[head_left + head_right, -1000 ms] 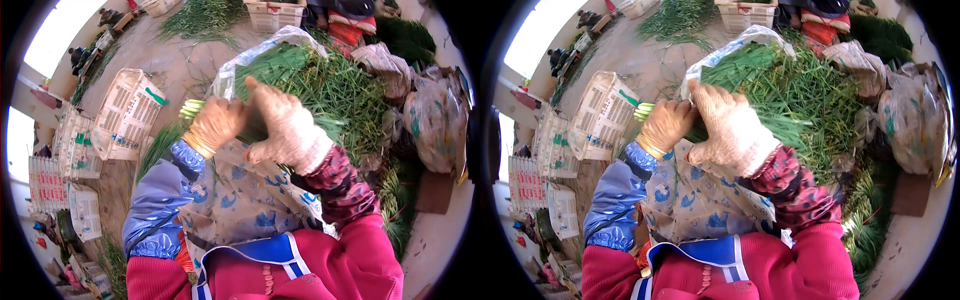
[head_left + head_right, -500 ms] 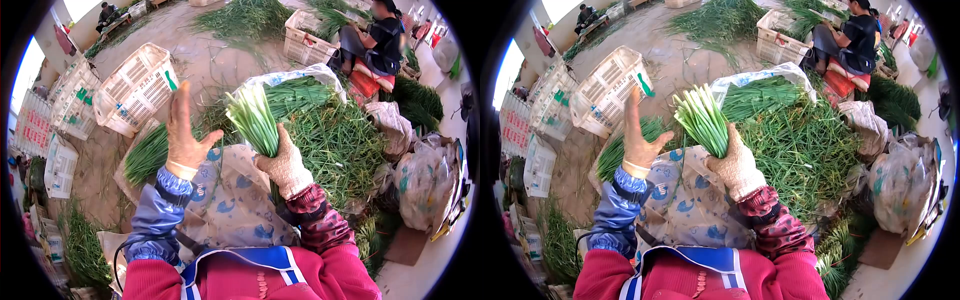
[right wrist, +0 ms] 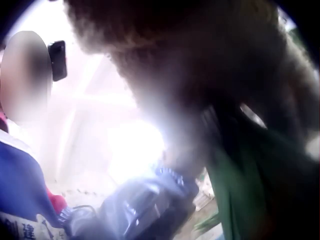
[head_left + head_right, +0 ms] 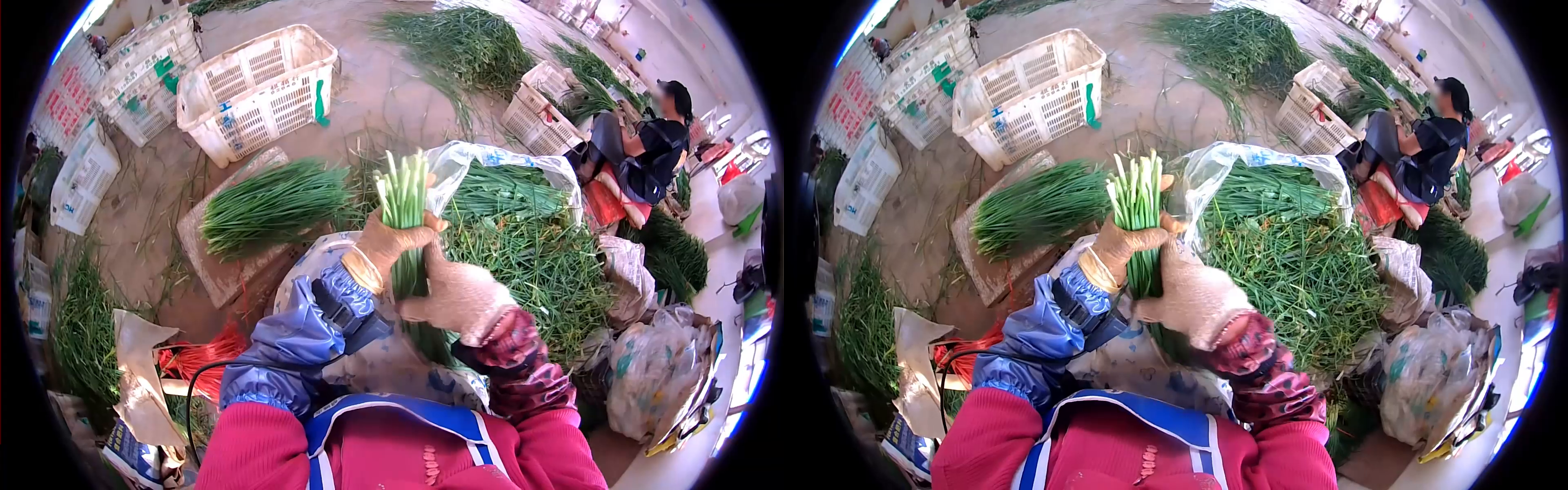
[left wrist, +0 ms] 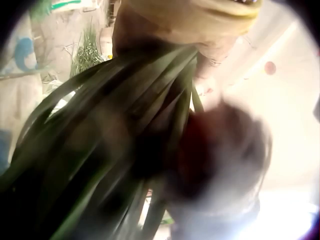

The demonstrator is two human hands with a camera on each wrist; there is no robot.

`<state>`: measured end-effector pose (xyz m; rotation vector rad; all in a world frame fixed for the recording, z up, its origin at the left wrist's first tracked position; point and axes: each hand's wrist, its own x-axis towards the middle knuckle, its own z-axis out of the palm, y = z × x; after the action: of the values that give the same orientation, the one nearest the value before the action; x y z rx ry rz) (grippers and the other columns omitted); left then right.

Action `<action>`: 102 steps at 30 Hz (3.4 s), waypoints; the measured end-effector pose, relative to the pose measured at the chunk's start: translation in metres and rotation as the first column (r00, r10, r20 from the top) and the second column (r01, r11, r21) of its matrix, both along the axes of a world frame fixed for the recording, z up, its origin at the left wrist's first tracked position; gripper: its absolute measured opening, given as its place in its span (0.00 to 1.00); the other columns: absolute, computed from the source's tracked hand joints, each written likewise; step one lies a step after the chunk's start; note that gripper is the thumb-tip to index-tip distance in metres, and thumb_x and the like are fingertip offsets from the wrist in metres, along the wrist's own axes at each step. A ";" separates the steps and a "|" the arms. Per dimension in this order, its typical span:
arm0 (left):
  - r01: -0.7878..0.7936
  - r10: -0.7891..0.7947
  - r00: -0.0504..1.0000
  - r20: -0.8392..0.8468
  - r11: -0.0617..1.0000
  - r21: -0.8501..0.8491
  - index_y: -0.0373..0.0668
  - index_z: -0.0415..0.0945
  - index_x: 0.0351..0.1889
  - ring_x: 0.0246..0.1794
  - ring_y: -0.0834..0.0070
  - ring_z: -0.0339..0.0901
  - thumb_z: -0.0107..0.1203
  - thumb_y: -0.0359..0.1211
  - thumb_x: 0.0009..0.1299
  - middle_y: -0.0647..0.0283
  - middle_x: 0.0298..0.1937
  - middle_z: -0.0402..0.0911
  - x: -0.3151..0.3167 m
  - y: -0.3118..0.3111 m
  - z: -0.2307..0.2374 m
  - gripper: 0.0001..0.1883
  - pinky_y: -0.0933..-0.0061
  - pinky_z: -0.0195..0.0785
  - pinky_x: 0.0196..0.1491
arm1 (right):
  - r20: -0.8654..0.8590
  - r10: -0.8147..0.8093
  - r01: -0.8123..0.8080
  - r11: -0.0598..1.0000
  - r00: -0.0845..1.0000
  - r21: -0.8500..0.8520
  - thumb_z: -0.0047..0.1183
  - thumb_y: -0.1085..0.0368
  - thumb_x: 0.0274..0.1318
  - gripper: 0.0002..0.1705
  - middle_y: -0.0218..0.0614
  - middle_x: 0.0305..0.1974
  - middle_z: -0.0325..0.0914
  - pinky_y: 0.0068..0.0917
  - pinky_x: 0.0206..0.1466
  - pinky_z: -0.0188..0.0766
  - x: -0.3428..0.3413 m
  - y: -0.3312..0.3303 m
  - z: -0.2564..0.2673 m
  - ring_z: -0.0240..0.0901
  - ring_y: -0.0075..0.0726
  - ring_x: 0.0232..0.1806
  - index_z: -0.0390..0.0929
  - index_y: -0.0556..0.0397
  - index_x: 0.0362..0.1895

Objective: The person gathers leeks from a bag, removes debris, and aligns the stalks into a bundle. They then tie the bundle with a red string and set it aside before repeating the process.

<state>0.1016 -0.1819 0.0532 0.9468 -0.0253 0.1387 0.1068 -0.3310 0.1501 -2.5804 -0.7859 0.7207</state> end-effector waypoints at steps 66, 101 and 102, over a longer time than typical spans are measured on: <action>0.553 -0.521 0.832 0.192 0.808 -0.204 0.45 0.51 0.76 0.38 0.71 0.80 0.71 0.30 0.54 0.58 0.48 0.79 0.001 -0.013 -0.006 0.53 0.68 0.77 0.45 | 0.277 -0.015 -0.161 0.783 0.961 0.601 0.69 0.61 0.41 0.43 0.51 0.59 0.74 0.38 0.63 0.69 0.088 -0.079 0.023 0.72 0.49 0.62 0.69 0.54 0.65; -0.278 0.317 0.912 0.260 0.944 -0.176 0.48 0.56 0.74 0.39 0.67 0.78 0.56 0.25 0.68 0.59 0.40 0.78 0.021 0.151 0.024 0.36 0.57 0.77 0.49 | 0.180 0.132 -0.004 0.817 0.975 -0.576 0.65 0.48 0.44 0.46 0.53 0.53 0.78 0.39 0.59 0.73 0.110 -0.074 -0.037 0.76 0.55 0.55 0.65 0.56 0.66; -0.315 0.344 0.908 0.240 0.937 -0.152 0.48 0.57 0.74 0.38 0.66 0.78 0.56 0.25 0.68 0.59 0.40 0.78 0.021 0.146 0.026 0.35 0.58 0.77 0.48 | 0.280 0.108 0.005 0.928 0.954 -0.373 0.65 0.50 0.46 0.46 0.56 0.53 0.77 0.39 0.60 0.72 0.115 -0.067 -0.026 0.75 0.57 0.56 0.64 0.58 0.67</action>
<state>0.1221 -0.0356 0.0791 0.8107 -0.1022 0.5757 0.2218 -0.3984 0.1238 -3.0735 -0.8812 0.5438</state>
